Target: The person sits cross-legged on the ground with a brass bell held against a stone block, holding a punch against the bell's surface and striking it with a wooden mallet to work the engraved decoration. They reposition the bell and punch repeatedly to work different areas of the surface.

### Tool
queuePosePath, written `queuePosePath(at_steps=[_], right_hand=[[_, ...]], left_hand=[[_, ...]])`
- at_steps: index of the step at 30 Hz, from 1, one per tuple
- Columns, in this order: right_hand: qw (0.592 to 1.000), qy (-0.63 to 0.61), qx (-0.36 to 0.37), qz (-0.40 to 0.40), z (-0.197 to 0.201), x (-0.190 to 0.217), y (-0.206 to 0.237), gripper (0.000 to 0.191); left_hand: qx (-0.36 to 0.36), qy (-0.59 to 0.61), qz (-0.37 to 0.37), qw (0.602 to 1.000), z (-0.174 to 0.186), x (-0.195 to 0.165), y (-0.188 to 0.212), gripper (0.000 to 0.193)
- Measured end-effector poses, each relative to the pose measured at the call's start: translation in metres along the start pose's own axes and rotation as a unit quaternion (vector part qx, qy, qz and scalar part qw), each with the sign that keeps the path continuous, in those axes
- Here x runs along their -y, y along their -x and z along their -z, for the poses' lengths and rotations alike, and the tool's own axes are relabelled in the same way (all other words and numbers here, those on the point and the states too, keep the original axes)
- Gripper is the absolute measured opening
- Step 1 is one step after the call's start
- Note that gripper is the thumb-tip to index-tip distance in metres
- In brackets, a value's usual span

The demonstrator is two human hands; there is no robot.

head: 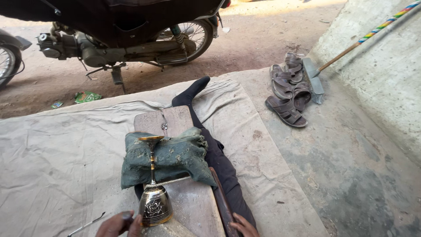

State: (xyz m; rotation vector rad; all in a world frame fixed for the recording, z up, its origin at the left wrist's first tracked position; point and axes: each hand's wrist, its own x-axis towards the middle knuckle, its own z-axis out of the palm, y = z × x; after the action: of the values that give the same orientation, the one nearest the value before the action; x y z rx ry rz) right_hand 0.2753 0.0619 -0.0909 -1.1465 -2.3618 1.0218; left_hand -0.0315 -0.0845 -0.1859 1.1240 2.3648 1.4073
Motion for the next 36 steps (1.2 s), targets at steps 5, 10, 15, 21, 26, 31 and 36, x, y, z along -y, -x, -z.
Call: queuePosePath(at_steps=[5, 10, 15, 21, 26, 31, 36], right_hand=[[0.993, 0.059, 0.041, -0.098, 0.006, 0.006, -0.001, 0.054], [0.999, 0.03, 0.012, -0.031, 0.06, 0.012, 0.0, 0.053], [0.971, 0.094, 0.163, -0.147, 0.109, 0.003, 0.001, 0.056], [0.917, -0.086, -0.102, 0.377, 0.103, -0.031, -0.001, 0.025], [0.768, -0.599, -0.025, 0.224, 0.061, -0.023, 0.009, 0.034], [0.827, -0.547, -0.057, 0.114, 0.049, -0.026, 0.053, 0.064], [0.855, -0.518, 0.007, -0.03, 0.014, -0.065, 0.069, 0.032]], left_hand=[[0.009, 0.142, 0.186, 0.972, 0.007, -0.002, -0.008, 0.031], [0.006, 0.246, 0.185, 0.951, 0.008, -0.029, -0.005, 0.035], [0.051, 0.321, 0.171, 0.93, 0.009, -0.057, -0.001, 0.033], [0.115, 0.303, 0.132, 0.937, 0.017, -0.082, -0.003, 0.027], [0.144, 0.246, 0.108, 0.952, 0.032, -0.114, -0.019, 0.021], [0.111, 0.13, 0.067, 0.983, 0.051, -0.14, -0.026, 0.038], [0.145, 0.155, -0.002, 0.977, 0.058, -0.152, -0.048, 0.036]])
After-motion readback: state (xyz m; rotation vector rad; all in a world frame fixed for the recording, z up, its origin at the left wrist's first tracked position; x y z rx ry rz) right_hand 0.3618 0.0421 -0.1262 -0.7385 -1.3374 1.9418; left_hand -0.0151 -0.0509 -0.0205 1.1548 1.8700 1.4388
